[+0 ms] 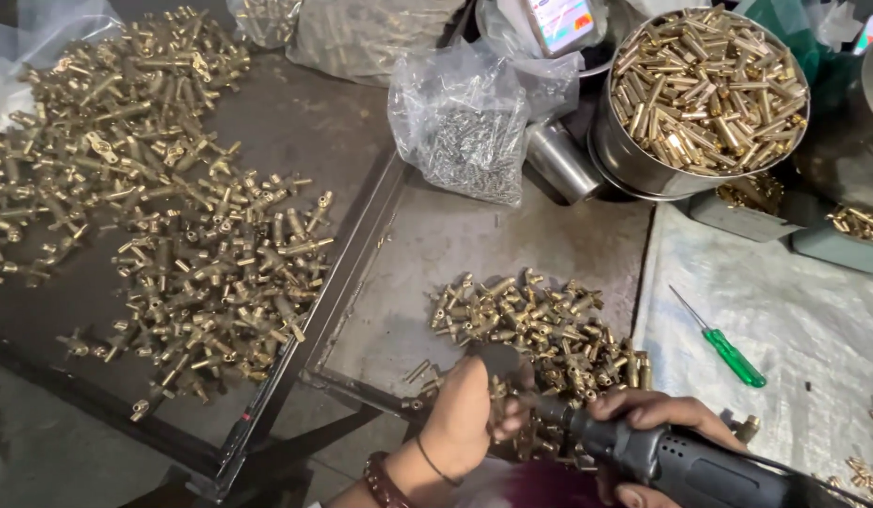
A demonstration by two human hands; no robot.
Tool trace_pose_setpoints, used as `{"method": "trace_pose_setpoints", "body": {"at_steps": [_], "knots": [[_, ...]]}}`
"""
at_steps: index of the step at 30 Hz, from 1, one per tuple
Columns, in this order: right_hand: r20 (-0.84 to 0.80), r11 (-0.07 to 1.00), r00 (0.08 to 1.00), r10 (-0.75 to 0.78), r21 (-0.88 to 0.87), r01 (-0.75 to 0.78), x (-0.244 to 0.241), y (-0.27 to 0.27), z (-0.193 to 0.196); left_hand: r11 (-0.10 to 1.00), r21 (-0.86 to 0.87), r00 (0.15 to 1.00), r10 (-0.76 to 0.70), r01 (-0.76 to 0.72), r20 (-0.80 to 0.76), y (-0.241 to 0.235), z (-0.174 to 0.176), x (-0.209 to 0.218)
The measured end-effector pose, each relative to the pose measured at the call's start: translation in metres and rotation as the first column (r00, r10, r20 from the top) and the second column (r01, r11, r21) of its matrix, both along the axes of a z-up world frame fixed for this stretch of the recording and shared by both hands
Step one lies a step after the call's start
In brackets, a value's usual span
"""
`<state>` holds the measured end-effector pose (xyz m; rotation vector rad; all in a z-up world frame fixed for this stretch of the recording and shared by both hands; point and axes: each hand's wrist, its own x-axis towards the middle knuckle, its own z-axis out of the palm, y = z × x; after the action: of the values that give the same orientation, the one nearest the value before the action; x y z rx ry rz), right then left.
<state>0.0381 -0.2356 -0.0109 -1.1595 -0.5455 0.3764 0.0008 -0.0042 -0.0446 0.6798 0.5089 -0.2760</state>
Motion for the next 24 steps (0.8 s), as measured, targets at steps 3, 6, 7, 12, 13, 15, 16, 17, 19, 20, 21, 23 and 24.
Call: {"method": "trace_pose_setpoints", "body": {"at_steps": [3, 6, 7, 12, 13, 15, 16, 17, 19, 20, 21, 23, 24], "knots": [[0.063, 0.999, 0.997, 0.042, -0.006, -0.042, 0.003, 0.003, 0.001, 1.000, 0.003, 0.998, 0.020, -0.020, -0.063, 0.001, 0.011, 0.001], [0.060, 0.996, 0.995, 0.086, 0.024, -0.087, 0.014, -0.003, -0.016, 0.996, -0.005, 0.990, 0.086, -0.087, -0.114, 0.003, 0.013, 0.002], [0.108, 0.991, 0.986, 0.124, 0.036, -0.128, 0.022, -0.010, -0.028, 0.995, -0.007, 0.993, 0.094, -0.095, -0.069, 0.004, 0.005, 0.001], [0.144, 0.858, 0.867, 0.477, 0.138, -0.495, 0.032, -0.022, -0.053, 0.996, 0.019, 0.994, 0.084, -0.085, 0.070, 0.000, 0.001, 0.003], [0.107, 0.943, 0.950, 0.294, 0.129, -0.306, 0.021, -0.016, -0.045, 0.992, 0.039, 0.992, 0.118, -0.120, 0.049, 0.000, 0.007, 0.004], [0.076, 0.988, 0.993, 0.096, 0.116, -0.104, 0.010, -0.008, -0.032, 0.986, 0.063, 0.988, 0.152, -0.154, 0.032, -0.001, 0.017, 0.006], [0.031, 0.984, 0.988, 0.155, 0.090, -0.157, 0.011, -0.008, -0.026, 0.977, 0.108, 0.983, 0.181, -0.183, 0.030, -0.001, 0.021, 0.007], [-0.016, 0.975, 0.977, 0.211, 0.066, -0.210, 0.011, -0.007, -0.020, 0.965, 0.153, 0.977, 0.210, -0.212, 0.030, -0.002, 0.024, 0.007], [-0.136, 0.978, 0.973, 0.188, 0.116, -0.173, 0.008, -0.010, -0.021, 0.956, 0.201, 0.977, 0.205, -0.213, 0.058, -0.005, 0.019, 0.007], [-0.259, 0.978, 0.950, 0.174, 0.162, -0.134, 0.006, -0.011, -0.021, 0.943, 0.250, 0.975, 0.205, -0.220, 0.083, -0.006, 0.017, 0.006], [-0.258, 0.977, 0.950, 0.174, 0.162, -0.135, 0.005, -0.010, -0.017, 0.943, 0.250, 0.975, 0.206, -0.221, 0.084, -0.007, 0.016, 0.006], [-0.374, 0.980, 0.918, 0.134, 0.190, -0.066, 0.004, -0.008, -0.009, 0.937, 0.259, 0.968, 0.201, -0.234, 0.148, -0.008, 0.016, 0.004], [-0.374, 0.979, 0.918, 0.135, 0.192, -0.066, 0.002, -0.007, -0.008, 0.937, 0.261, 0.968, 0.201, -0.234, 0.148, -0.009, 0.016, 0.003]]}}
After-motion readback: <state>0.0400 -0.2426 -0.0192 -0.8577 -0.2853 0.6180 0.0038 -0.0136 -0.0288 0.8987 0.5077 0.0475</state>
